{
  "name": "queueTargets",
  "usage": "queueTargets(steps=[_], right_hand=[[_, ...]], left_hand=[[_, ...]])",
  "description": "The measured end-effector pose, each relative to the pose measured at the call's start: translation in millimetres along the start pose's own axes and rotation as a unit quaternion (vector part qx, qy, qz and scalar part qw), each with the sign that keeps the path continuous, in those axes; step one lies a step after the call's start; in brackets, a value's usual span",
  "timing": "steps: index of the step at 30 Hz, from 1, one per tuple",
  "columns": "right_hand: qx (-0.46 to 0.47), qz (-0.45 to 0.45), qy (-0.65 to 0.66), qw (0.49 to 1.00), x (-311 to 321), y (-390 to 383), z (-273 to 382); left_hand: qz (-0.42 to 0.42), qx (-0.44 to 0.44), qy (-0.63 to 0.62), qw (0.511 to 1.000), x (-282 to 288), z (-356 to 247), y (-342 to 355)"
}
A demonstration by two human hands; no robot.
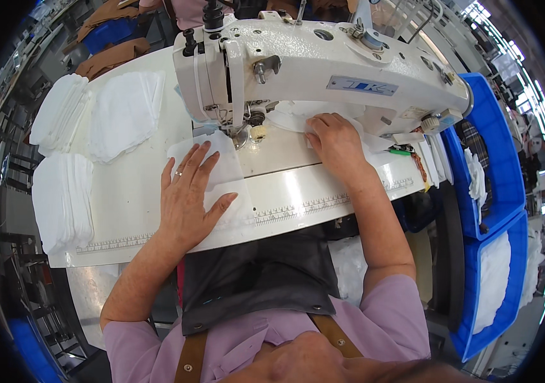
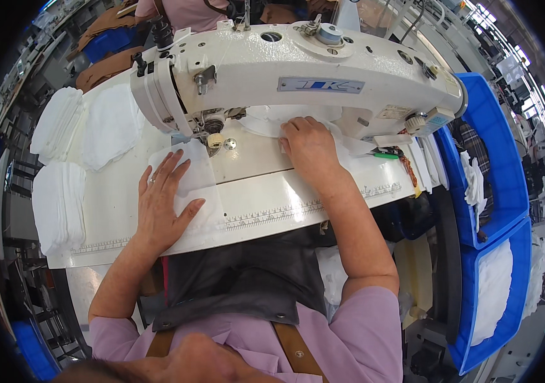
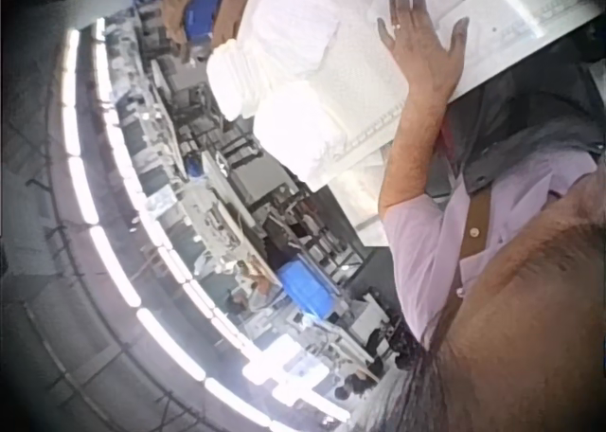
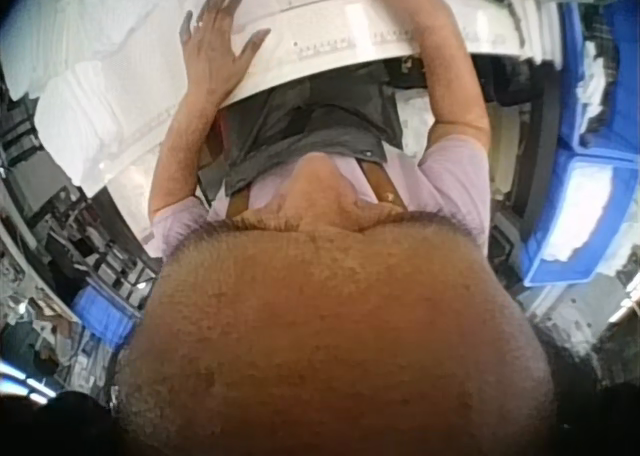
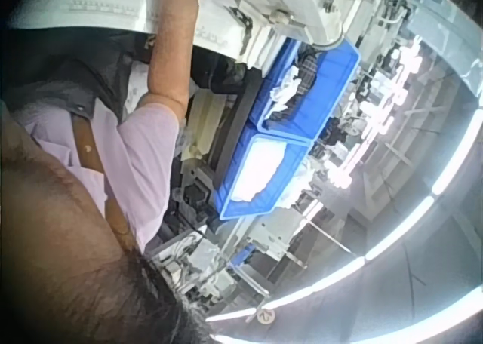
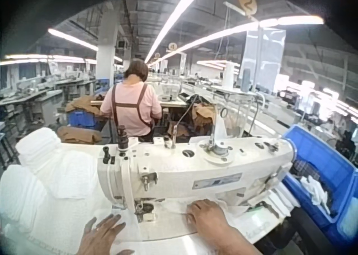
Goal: Operating an industrial sewing machine to assemble white fabric masks.
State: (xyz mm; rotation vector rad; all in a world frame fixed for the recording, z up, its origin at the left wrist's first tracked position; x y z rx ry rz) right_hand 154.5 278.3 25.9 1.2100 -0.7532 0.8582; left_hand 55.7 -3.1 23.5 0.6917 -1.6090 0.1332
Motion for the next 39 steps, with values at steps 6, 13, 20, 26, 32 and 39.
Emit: queueTargets(steps=[6, 13, 20, 26, 32, 39], right_hand=[[0.027, -0.025, 0.028, 0.999, 0.0, -5.7, -8.2], [0.107, -0.121, -0.060, 0.985, 36.0, -16.8, 29.5], [0.198, -0.018, 0.017, 0.980, 61.3, -45.2, 112.7], [0.173, -0.217, 0.022, 0.960, 93.3, -61.5, 125.2], [0.225, -0.145, 0.144, 0.953, 30.2, -58.6, 147.1], [0.242, -0.085, 0.256, 0.932, 18.5, -45.0, 153.9]], left_hand=[[-0.040, -0.046, -0.052, 0.997, 2.3, -5.8, -2.2], [0.014, 0.025, -0.282, 0.959, -2.4, -17.5, 6.1], [-0.111, -0.166, -0.111, 0.974, 37.3, -82.4, 22.2], [0.056, 0.015, -0.399, 0.915, 28.4, -52.6, 13.4], [0.049, 0.220, -0.768, 0.600, -27.1, -29.9, -27.6], [0.094, 0.259, -0.778, 0.565, -41.8, -14.1, -18.8]])
Point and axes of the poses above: each hand's wrist, its own y-axis towards the middle knuckle, its own x-axis out of the back of the hand, z = x × y, the point moved 5 cm from there along y, towards the middle knuckle, and after that the axes turned 8 degrees about y, right-handed, at the moved point
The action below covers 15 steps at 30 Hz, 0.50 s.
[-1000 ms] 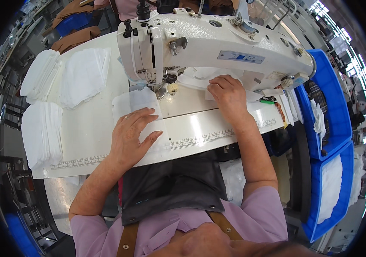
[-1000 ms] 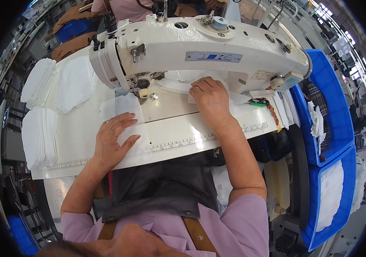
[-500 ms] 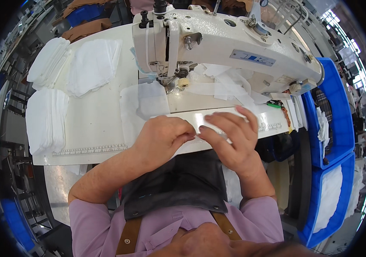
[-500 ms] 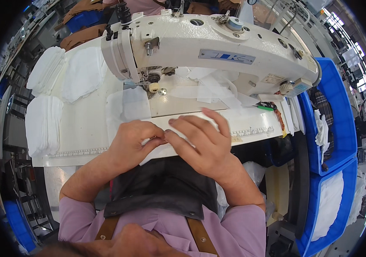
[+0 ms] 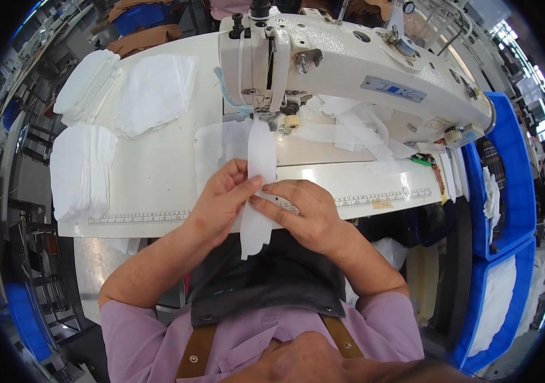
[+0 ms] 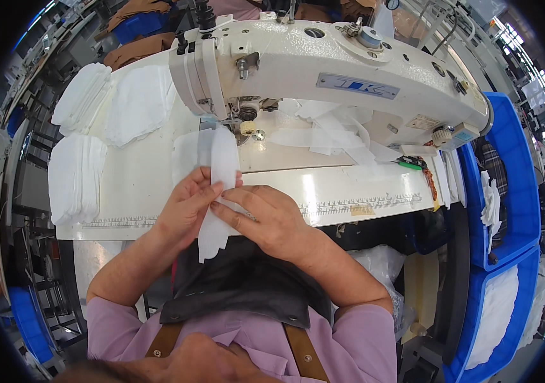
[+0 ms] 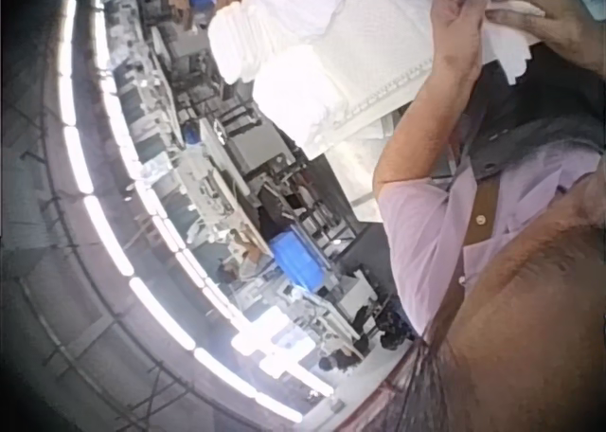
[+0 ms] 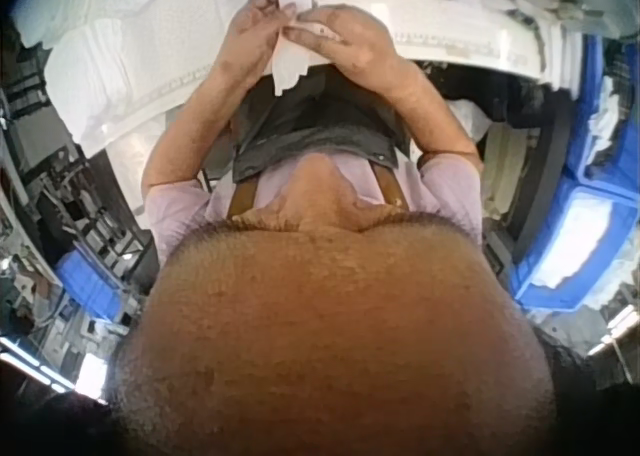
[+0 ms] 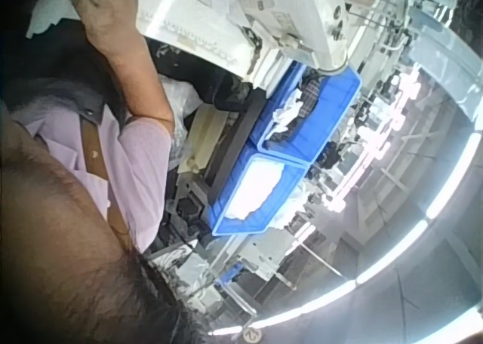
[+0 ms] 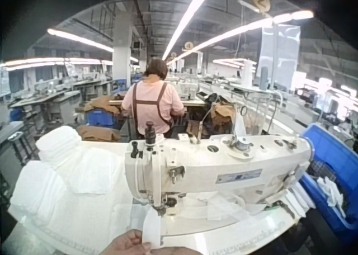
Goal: Operating an industrial sewing machine to assemble white fabric masks.
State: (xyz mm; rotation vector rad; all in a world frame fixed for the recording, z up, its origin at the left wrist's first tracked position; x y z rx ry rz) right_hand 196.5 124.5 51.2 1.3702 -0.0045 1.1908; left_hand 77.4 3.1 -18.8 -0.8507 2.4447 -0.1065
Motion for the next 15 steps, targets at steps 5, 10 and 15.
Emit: queueTargets(steps=[5, 10, 15], right_hand=[[-0.080, 0.103, 0.042, 0.991, -23.8, -13.9, -12.4], [-0.078, 0.136, 0.068, 0.985, -34.5, -23.9, -4.3], [-0.072, 0.128, 0.083, 0.986, -34.0, -16.9, -0.5]], left_hand=[[-0.050, -0.155, 0.584, 0.796, 14.9, -61.3, 33.7], [-0.018, -0.145, 0.601, 0.786, 33.6, -58.9, 24.8], [-0.011, -0.145, 0.572, 0.808, 31.8, -69.8, 21.5]])
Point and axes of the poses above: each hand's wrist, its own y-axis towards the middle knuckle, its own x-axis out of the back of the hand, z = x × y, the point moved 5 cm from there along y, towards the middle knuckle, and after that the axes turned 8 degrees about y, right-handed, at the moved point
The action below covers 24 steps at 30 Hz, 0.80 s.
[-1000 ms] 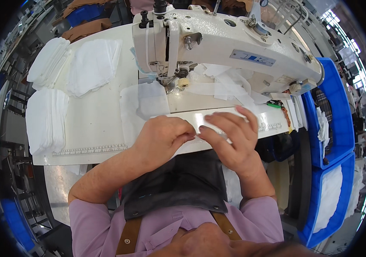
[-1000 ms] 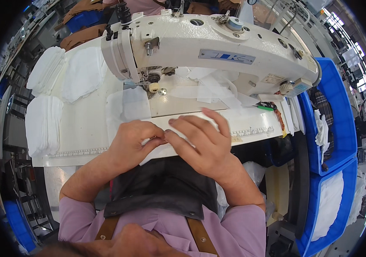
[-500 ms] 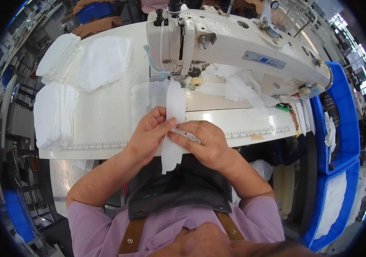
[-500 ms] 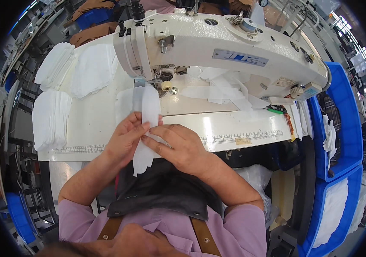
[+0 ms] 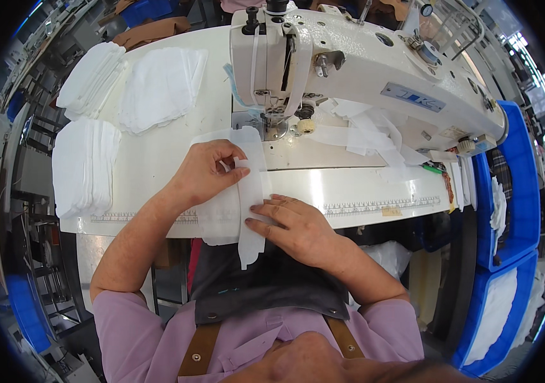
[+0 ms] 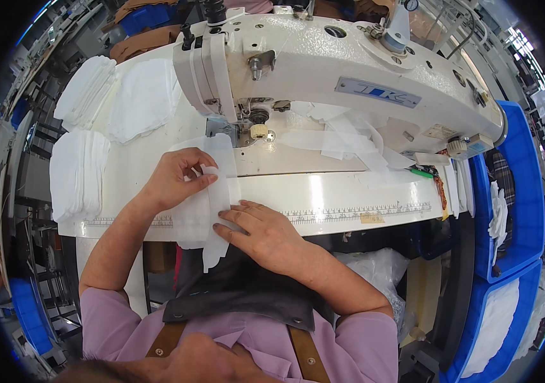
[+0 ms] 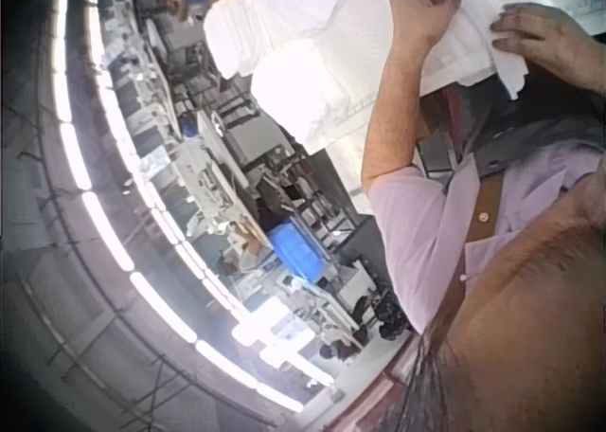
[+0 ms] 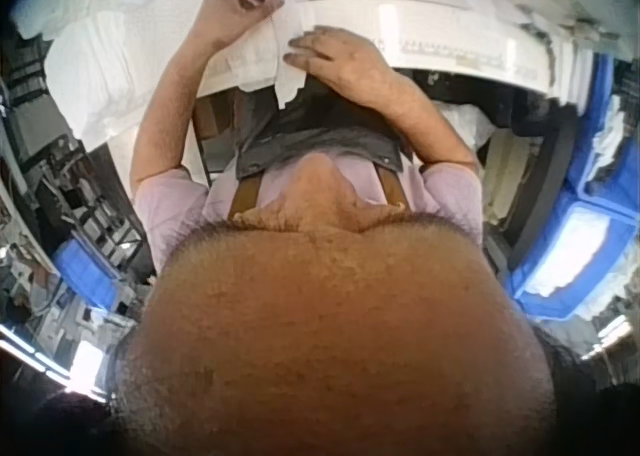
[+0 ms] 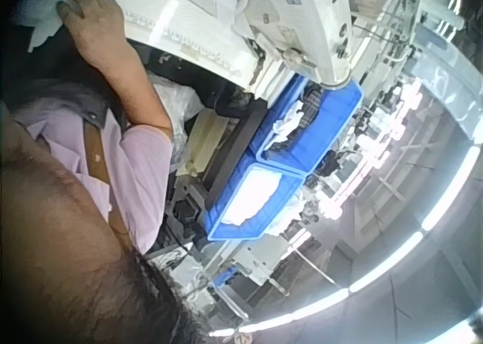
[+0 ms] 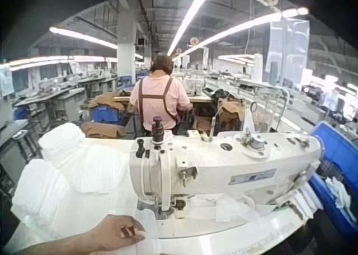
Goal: Operating an industrial sewing machine to assemble white fabric masks.
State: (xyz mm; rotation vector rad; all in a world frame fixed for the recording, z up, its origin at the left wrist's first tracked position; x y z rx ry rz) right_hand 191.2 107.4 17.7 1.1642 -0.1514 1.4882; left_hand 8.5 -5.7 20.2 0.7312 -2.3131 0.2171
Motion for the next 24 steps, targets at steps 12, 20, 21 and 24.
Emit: queueTargets(steps=[12, 20, 21, 24], right_hand=[[-0.063, -0.027, -0.037, 0.997, 11.7, 21.8, -35.4], [-0.066, 0.006, -0.058, 0.996, 6.8, 21.1, -37.6], [-0.067, 0.007, -0.057, 0.996, 6.8, 21.6, -37.2], [-0.069, 0.012, -0.050, 0.996, 5.9, 22.6, -37.5]], left_hand=[[-0.064, 0.059, 0.053, 0.995, 11.2, 13.7, 52.5], [-0.077, 0.061, 0.041, 0.994, 5.0, 23.6, 53.1], [-0.072, 0.066, 0.036, 0.995, 4.7, 24.2, 53.1], [-0.082, 0.057, 0.023, 0.995, 4.1, 24.4, 51.8]])
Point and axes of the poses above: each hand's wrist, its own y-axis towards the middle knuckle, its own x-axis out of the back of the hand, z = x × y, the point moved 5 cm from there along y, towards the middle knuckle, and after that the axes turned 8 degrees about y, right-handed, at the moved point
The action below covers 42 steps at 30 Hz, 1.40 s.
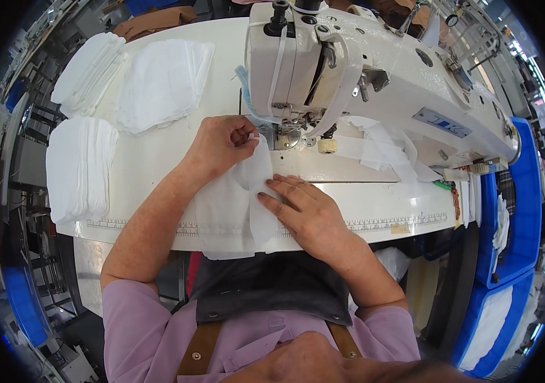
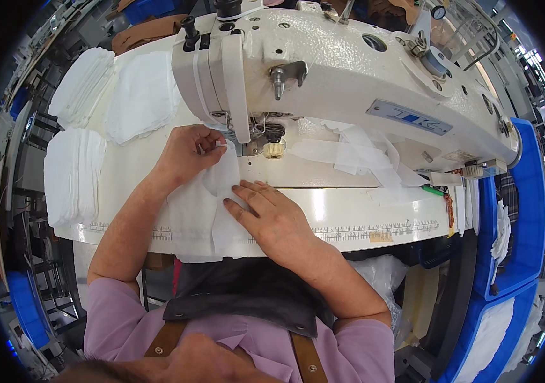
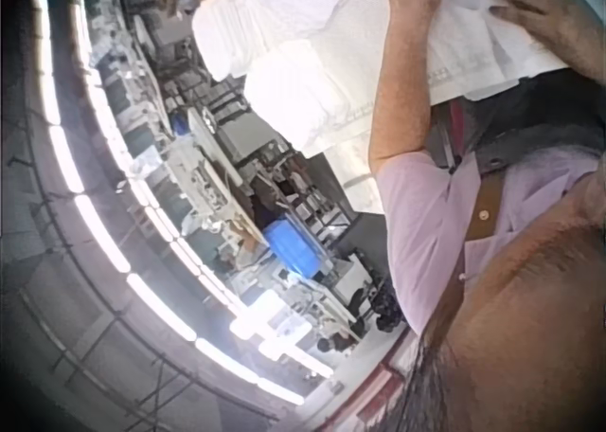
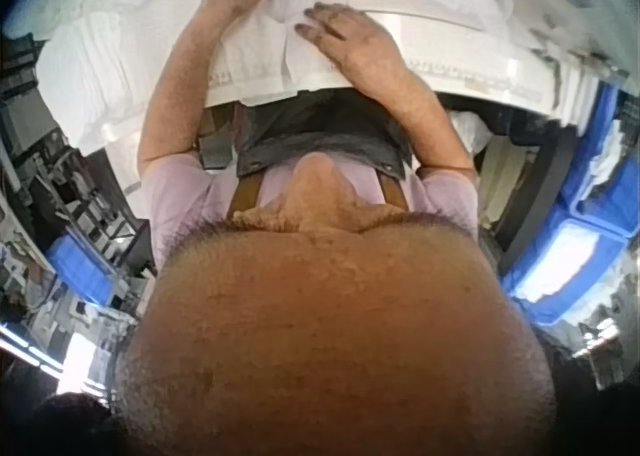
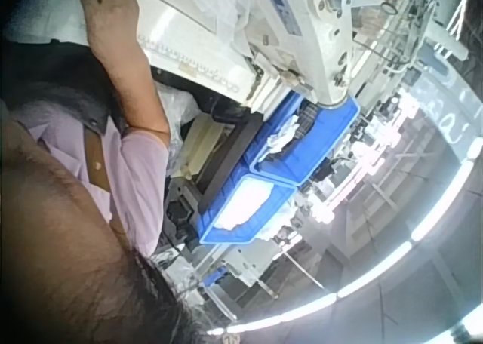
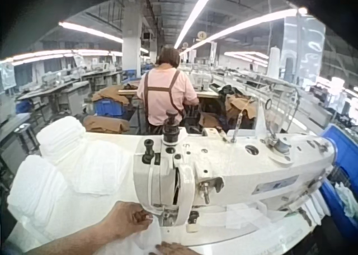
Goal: Operating an industrial sewing machine to assemble white fabric masks.
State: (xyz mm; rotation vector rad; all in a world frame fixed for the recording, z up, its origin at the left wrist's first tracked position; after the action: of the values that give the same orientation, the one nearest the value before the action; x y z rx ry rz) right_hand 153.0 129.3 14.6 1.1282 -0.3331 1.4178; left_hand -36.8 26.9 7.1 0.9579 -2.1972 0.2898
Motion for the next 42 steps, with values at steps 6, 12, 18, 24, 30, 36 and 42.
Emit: queueTargets(steps=[6, 12, 18, 24, 30, 36, 42], right_hand=[[-0.003, 0.013, 0.000, 1.000, -0.8, 0.8, 0.6], [-0.006, 0.016, 0.001, 1.000, -2.2, -0.4, -0.7], [-0.002, 0.019, -0.004, 1.000, -2.3, 0.3, 1.6], [0.007, 0.025, -0.013, 1.000, -3.3, -0.4, 1.2], [0.016, 0.029, -0.018, 0.999, 1.1, -0.3, -1.0], [0.010, 0.048, -0.049, 0.998, 7.1, 9.2, -12.4], [0.004, 0.012, -0.047, 0.999, 4.6, 7.7, -16.0]], left_hand=[[0.001, -0.001, 0.009, 1.000, 0.4, -1.3, 0.2], [0.009, 0.008, 0.009, 1.000, -0.8, -1.5, 0.9], [0.013, -0.006, 0.030, 0.999, -4.2, 1.7, 1.3], [-0.149, -0.304, 0.265, 0.903, 1.9, -27.1, -18.9], [-0.035, -0.277, 0.273, 0.921, -13.9, -37.6, -42.7], [-0.071, -0.295, 0.248, 0.920, -20.4, -28.1, -26.8], [-0.079, -0.316, 0.220, 0.919, -18.3, -28.7, -17.3]])
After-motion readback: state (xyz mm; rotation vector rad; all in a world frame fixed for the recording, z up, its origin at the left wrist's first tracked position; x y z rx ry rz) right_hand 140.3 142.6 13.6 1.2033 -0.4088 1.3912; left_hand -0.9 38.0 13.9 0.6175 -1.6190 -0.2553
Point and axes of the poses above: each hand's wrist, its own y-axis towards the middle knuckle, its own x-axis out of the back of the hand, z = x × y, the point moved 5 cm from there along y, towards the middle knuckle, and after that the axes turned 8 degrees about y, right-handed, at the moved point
